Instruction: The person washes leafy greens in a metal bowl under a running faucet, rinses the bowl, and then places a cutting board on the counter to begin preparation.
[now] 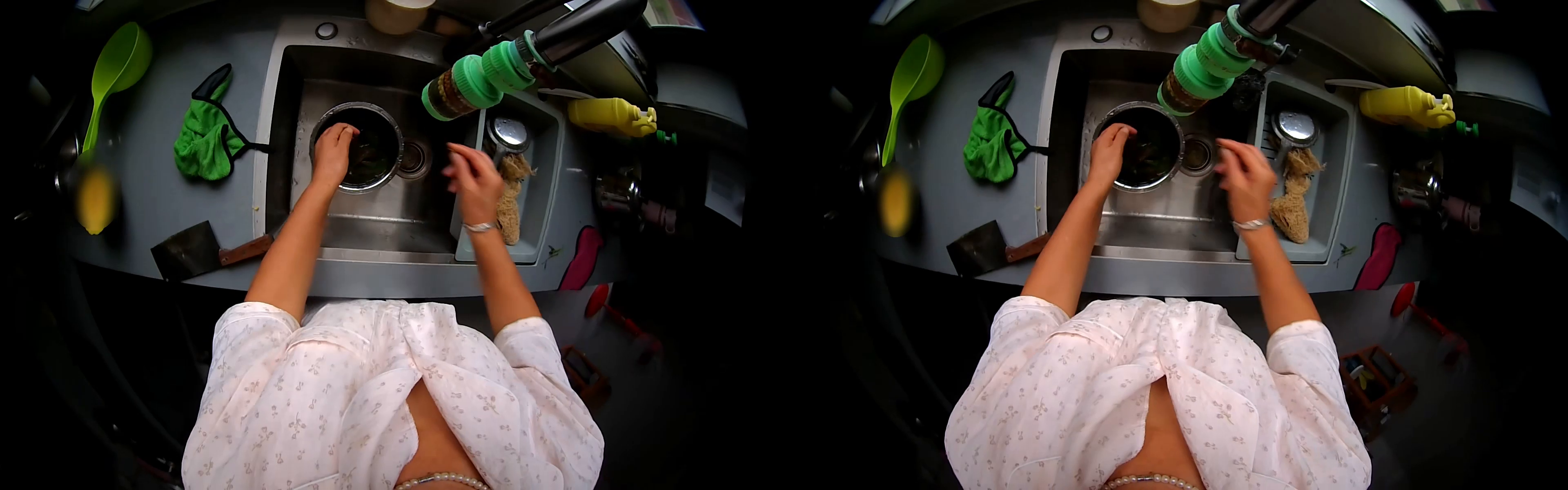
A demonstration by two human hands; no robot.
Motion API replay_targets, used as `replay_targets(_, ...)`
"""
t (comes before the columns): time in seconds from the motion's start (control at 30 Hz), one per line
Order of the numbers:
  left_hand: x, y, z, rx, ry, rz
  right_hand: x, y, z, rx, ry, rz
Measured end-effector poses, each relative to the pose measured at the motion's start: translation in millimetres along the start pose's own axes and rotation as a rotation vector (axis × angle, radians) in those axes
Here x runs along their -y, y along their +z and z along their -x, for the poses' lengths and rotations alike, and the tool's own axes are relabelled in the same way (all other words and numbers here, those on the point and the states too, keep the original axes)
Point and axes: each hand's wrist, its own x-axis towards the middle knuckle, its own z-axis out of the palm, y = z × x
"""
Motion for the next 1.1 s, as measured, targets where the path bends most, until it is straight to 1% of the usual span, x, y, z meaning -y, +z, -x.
replay_targets(0.03,6,-1,-2,0.090,0.041,-0.053,-8,-23,6,-0.087,-0.036,0.043)
replay_targets(0.07,7,3,-1,0.091,0.041,-0.047,-18,-47,12,-0.171,-0.074,0.087)
replay_targets(0.13,9,12,1,0.134,0.107,-0.318,-60,-105,28,-0.264,-0.007,0.271)
replay_targets(0.17,14,18,4,0.229,0.089,-0.427,-74,-132,36,-0.284,0.015,0.371)
replay_targets(0.2,12,20,8,0.228,0.090,-0.420,-88,-156,45,-0.306,0.038,0.471)
replay_targets(0.23,10,23,13,0.311,0.043,-0.544,-103,-175,53,-0.308,0.037,0.477)
replay_targets(0.27,8,25,15,0.395,-0.005,-0.668,-120,-191,63,-0.345,-0.016,0.658)
replay_targets(0.3,9,27,14,0.398,-0.020,-0.666,-140,-209,72,-0.380,-0.068,0.838)
replay_targets(0.33,28,33,8,0.401,-0.017,-0.663,-167,-236,82,-0.335,-0.020,0.910)
replay_targets(0.37,62,44,-1,0.349,-0.042,-0.453,-173,-250,90,-0.359,0.167,0.831)
replay_targets(0.4,60,41,-6,0.295,-0.068,-0.245,-170,-252,93,-0.381,0.353,0.744)
replay_targets(0.43,57,39,-4,0.187,0.030,-0.244,-169,-253,94,-0.380,0.359,0.738)
replay_targets(0.47,54,36,-5,0.192,0.030,-0.254,-166,-255,95,-0.392,0.466,0.797)
replay_targets(0.5,48,32,-7,0.174,-0.035,-0.242,-155,-252,94,-0.403,0.575,0.854)
replay_targets(0.53,42,29,-9,0.155,-0.098,-0.229,-145,-247,92,-0.404,0.584,0.846)
replay_targets(0.6,33,25,-12,0.146,-0.084,-0.232,-130,-238,85,-0.380,0.599,1.174)
replay_targets(0.63,31,24,-12,0.128,-0.073,-0.247,-130,-238,82,-0.362,0.631,1.201)
replay_targets(0.67,28,25,-12,0.110,-0.063,-0.261,-130,-237,82,-0.364,0.631,1.199)
replay_targets(0.7,26,26,-13,0.109,-0.062,-0.259,-131,-237,81,-0.388,0.543,1.094)
replay_targets(0.73,24,28,-14,0.063,-0.122,-0.200,-131,-236,81,-0.409,0.455,0.989)
replay_targets(0.77,22,30,-14,0.017,-0.182,-0.140,-130,-236,79,-0.409,0.453,0.990)
replay_targets(0.8,17,29,-15,0.014,-0.184,-0.139,-130,-236,77,-0.410,0.359,0.953)
replay_targets(0.83,12,27,-16,0.073,-0.239,-0.128,-129,-235,75,-0.408,0.265,0.914)
replay_targets(0.87,7,26,-17,0.131,-0.292,-0.117,-127,-232,72,-0.406,0.262,0.913)
replay_targets(0.9,2,23,-12,0.144,-0.247,-0.187,-124,-228,67,-0.402,0.188,0.880)
replay_targets(0.93,11,24,-8,0.140,-0.246,-0.187,-121,-224,62,-0.399,0.115,0.847)
replay_targets(0.97,28,28,-3,0.158,-0.100,-0.311,-117,-217,56,-0.399,0.110,0.845)
replay_targets(1.0,37,28,1,0.176,0.047,-0.436,-112,-206,50,-0.376,-0.003,0.781)
replay_targets(1.03,30,23,3,0.252,-0.044,-0.482,-104,-191,43,-0.353,-0.114,0.716)
replay_targets(1.07,34,22,4,0.247,-0.043,-0.483,-84,-170,37,-0.308,-0.024,0.598)
replay_targets(1.1,41,22,6,0.224,-0.028,-0.494,-87,-151,32,-0.296,0.026,0.374)
